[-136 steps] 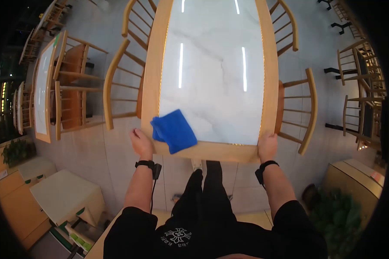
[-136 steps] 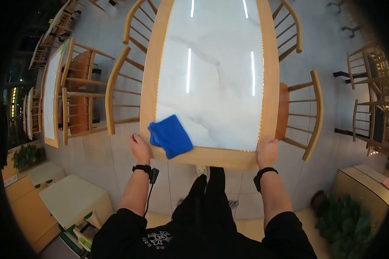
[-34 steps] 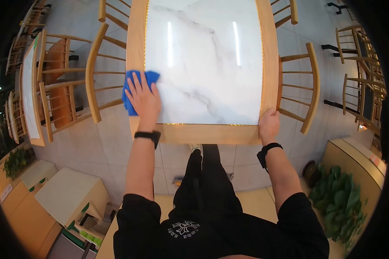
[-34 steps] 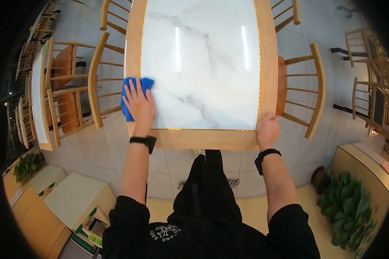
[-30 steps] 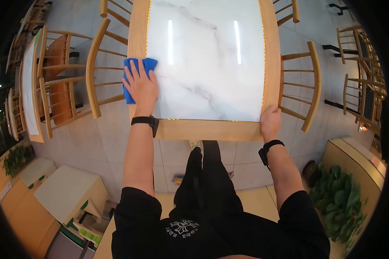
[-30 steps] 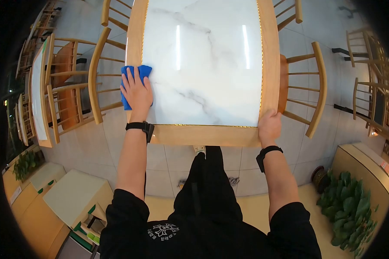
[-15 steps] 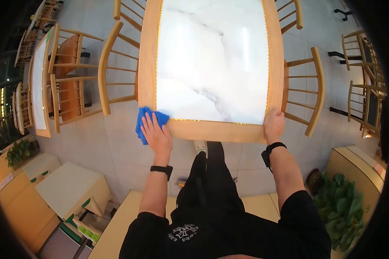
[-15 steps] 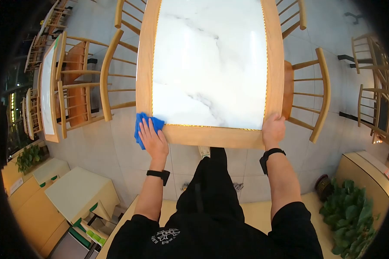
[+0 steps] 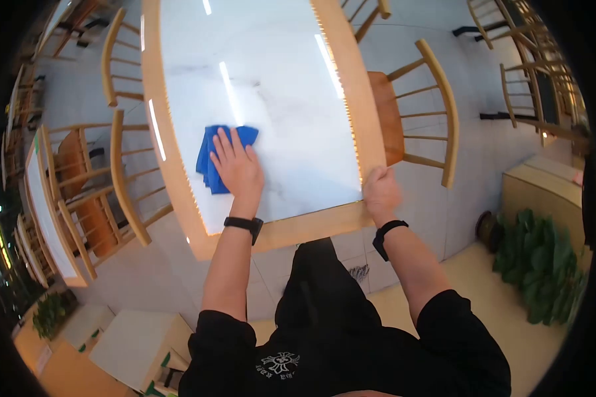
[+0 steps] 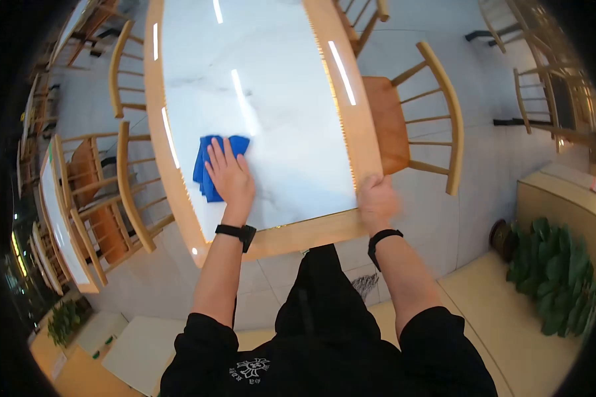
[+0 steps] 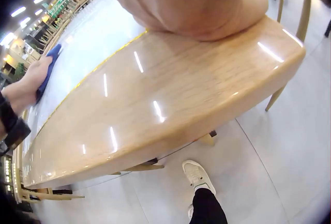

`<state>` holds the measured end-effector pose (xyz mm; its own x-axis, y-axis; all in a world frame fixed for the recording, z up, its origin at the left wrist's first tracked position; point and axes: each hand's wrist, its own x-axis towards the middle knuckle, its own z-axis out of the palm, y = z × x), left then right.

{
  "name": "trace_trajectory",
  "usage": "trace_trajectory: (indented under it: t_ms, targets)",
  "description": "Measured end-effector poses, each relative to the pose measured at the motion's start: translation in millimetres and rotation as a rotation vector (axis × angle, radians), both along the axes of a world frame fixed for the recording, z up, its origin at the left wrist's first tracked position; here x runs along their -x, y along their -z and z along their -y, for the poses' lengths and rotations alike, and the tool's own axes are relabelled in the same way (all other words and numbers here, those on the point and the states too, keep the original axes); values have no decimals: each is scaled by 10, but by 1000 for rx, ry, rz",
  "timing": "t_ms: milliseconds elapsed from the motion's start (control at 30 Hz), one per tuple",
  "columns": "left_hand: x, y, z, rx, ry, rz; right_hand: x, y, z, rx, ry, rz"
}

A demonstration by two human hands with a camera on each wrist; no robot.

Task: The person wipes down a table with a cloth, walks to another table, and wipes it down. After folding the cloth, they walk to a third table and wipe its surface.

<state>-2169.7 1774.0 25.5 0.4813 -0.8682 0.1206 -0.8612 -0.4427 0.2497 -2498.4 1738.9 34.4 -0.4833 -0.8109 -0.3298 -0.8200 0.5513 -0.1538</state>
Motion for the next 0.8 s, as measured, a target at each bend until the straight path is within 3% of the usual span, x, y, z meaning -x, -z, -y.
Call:
trace_trajectory:
  t_ms: [200, 467, 600, 800]
  targets:
    - [840, 24, 1104, 29, 265, -30, -88, 14, 14, -40, -14, -10]
    - [1771, 16, 1697, 151, 718, -130, -88, -30, 15, -57, 16, 34]
    - [1726, -46, 1423, 90, 1000, -187, -81, 37, -56, 54, -5, 46]
    - [1521, -189, 295, -31, 1073, -254, -75, -6, -7, 12, 17, 89]
